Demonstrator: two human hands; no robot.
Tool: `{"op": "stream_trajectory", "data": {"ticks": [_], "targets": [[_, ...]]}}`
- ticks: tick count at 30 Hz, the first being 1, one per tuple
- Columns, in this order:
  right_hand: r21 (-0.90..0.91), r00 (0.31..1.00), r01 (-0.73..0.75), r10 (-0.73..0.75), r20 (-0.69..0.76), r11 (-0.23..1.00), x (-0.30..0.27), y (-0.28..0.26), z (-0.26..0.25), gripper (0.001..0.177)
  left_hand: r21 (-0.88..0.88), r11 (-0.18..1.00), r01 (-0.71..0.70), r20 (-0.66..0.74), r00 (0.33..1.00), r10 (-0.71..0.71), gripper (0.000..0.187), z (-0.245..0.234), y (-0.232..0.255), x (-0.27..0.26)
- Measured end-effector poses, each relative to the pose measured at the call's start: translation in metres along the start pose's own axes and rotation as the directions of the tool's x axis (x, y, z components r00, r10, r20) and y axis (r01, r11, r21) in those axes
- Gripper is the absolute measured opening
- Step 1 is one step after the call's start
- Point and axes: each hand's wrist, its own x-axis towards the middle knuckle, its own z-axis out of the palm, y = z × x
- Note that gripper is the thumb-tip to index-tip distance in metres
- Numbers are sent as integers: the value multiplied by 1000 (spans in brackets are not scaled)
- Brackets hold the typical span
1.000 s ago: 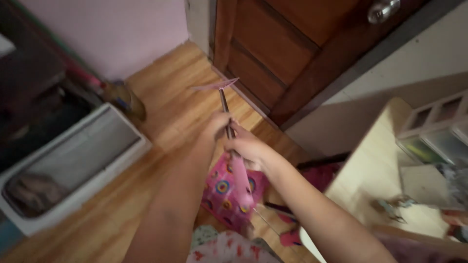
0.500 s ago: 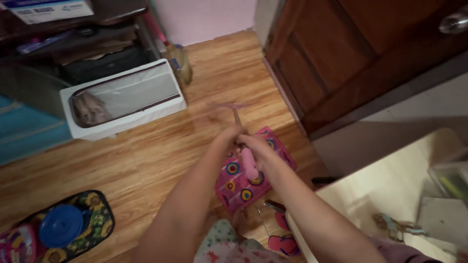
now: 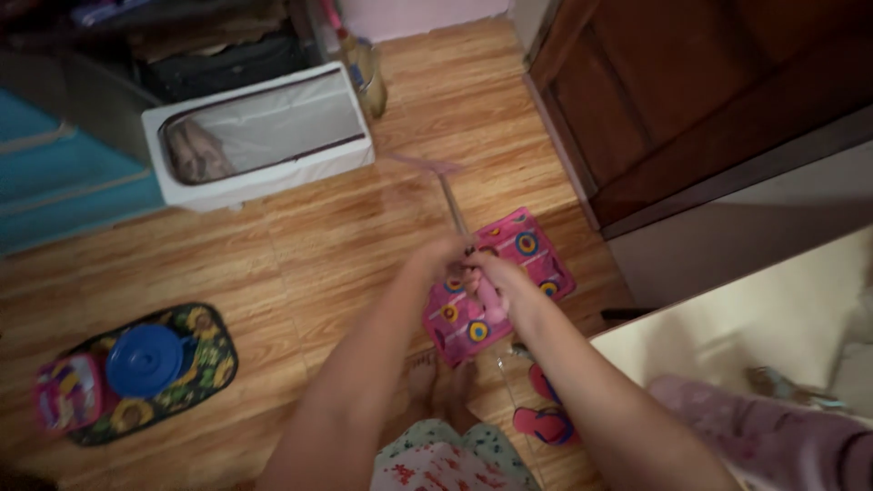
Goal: The person is sweeping the floor using a long-handled pink wiper.
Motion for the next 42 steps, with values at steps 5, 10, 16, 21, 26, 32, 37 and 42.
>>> {"op": "stream_trajectory", "data": {"ticks": [5,10,16,21,26,32,37,42], "targets": [[51,997,-75,75,7,996,8,40,-9,11,-33,996,82,63,995,-79,25,-11,-40,-40],[40,986,-168,169,-8,985,-23,51,20,13,-74,993,90,-22,996,-92,18,-9,-53,-85],[-316,930,-366,331,-159,875,-21,102,-25,16,-152,987,-49,-143,989,27,10,-3,-137,-82],[-733,979,-204,143,-145,649,-54,130,-39,27,-124,986,-109,-267,961,73,11,32,-172,-99],[-774,975,-222,130,-180,592,-84,179,-33,13,-217,957,-191,-322,940,114,13,79,-223,-177],[-756,980,-172,34,-194,632,-101,224,-36,16,-236,964,-122,-246,967,62,19,56,-283,-155],[-698,1000,-18,-3,-28,716,-59,253,-95,23,-245,966,-82,-232,972,24,18,56,-306,-130],[-880,986,96,-168,19,465,-55,267,-127,25,-239,970,-48,-60,998,35,23,46,-342,-94]]}}
